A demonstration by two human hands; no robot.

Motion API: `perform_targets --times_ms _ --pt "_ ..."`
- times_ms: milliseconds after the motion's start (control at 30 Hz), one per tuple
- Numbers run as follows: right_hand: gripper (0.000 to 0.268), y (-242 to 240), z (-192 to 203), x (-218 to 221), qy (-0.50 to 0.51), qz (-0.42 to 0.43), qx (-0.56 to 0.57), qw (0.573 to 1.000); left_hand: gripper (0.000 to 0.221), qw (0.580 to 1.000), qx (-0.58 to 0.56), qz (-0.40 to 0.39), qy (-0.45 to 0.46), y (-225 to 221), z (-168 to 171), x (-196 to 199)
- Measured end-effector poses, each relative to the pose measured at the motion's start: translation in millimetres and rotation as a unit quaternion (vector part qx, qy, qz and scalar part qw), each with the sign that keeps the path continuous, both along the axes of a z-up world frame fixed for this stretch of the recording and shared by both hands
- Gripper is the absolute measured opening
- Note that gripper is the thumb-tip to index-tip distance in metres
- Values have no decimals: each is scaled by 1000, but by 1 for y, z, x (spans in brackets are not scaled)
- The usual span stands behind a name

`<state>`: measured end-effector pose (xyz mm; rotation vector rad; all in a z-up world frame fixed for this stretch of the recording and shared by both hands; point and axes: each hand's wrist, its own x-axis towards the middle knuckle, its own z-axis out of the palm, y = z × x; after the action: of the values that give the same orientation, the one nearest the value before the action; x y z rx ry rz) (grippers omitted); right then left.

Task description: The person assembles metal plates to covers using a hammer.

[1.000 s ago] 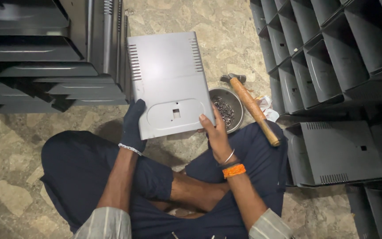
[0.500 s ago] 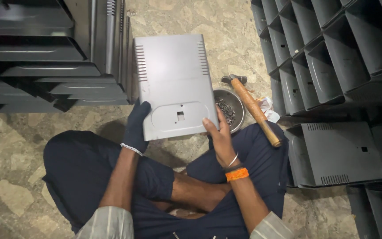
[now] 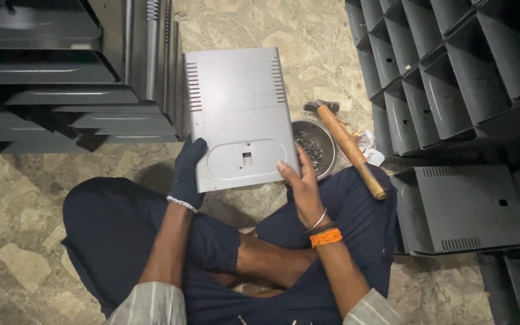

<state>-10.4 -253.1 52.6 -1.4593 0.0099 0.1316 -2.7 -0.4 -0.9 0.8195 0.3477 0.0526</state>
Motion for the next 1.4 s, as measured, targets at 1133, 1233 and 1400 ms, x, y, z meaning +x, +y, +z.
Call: perform_targets --times_ms 1133,1233,1400 --pt "55 -149 -51 174 96 -71 -571 813 57 998 18 -11 -62 -6 36 -5" --pt "41 -128 -6 147 97 -98 -399 907 58 998 35 -6 -58 -2 26 6" --pt "29 -49 115 17 28 -97 -235 967 60 998 24 -7 -57 -1 29 2"
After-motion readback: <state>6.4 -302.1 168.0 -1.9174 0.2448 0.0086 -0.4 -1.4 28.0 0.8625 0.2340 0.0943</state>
